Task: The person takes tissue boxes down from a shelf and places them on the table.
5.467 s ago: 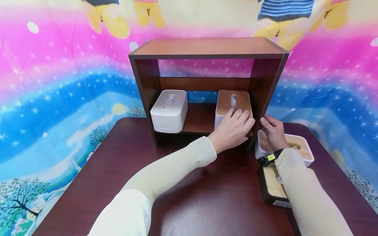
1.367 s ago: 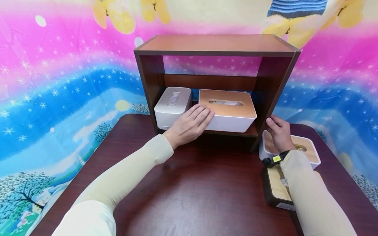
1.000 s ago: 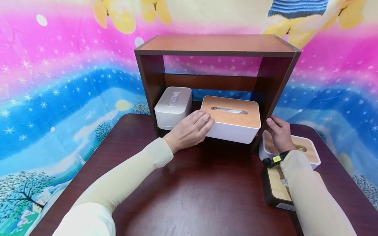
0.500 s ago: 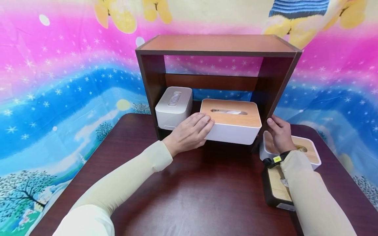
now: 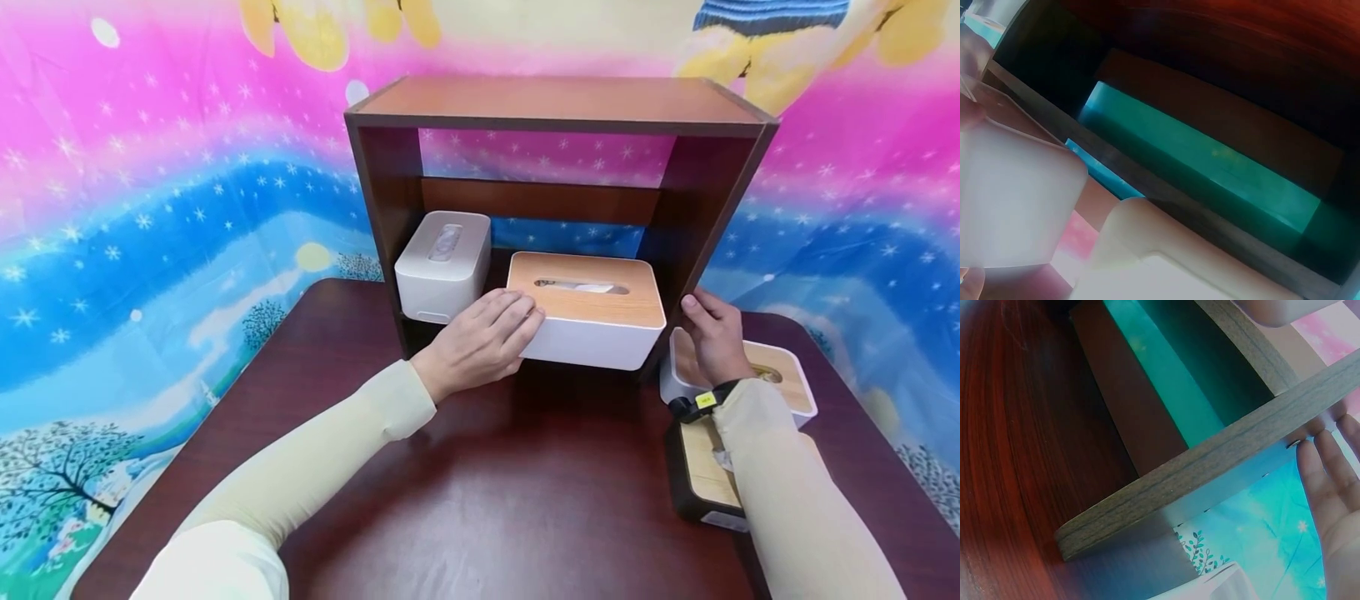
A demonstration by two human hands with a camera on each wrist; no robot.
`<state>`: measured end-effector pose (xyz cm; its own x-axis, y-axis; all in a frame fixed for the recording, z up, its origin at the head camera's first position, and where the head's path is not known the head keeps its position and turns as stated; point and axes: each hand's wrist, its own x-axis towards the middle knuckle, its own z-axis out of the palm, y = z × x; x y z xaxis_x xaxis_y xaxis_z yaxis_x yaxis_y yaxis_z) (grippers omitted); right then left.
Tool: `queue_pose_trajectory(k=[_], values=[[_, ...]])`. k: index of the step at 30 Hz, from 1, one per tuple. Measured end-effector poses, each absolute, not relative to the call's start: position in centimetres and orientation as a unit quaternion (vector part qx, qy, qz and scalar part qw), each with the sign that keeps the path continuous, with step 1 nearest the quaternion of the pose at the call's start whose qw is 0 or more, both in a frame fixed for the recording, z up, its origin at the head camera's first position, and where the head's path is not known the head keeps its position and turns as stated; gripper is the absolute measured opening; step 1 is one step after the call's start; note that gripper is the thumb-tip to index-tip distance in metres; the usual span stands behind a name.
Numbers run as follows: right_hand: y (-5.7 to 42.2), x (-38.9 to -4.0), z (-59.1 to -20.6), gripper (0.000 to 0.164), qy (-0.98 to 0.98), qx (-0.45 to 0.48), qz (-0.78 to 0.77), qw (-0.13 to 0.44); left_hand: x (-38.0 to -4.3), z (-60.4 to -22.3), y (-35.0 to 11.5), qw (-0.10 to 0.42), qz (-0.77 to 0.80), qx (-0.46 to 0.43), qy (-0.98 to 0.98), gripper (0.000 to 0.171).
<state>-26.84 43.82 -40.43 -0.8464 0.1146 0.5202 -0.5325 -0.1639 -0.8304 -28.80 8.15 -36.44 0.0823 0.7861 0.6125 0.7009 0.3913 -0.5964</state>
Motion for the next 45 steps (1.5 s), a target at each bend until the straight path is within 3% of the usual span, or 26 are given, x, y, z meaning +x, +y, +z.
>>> queue_pose_trajectory(k=[19,45], values=[[43.7,-26.7,-41.4,0.039,-0.6,0.179,0.75,0.211,-27.7,-38.0,6.7,0.471,0.047,-0.553,-0.686,0.047],[43.9,-26.8,-40.6,0.037,-0.612,0.184,0.738,0.216,-25.5,-38.6,5.4,0.513,0.024,-0.562,-0.649,0.048]])
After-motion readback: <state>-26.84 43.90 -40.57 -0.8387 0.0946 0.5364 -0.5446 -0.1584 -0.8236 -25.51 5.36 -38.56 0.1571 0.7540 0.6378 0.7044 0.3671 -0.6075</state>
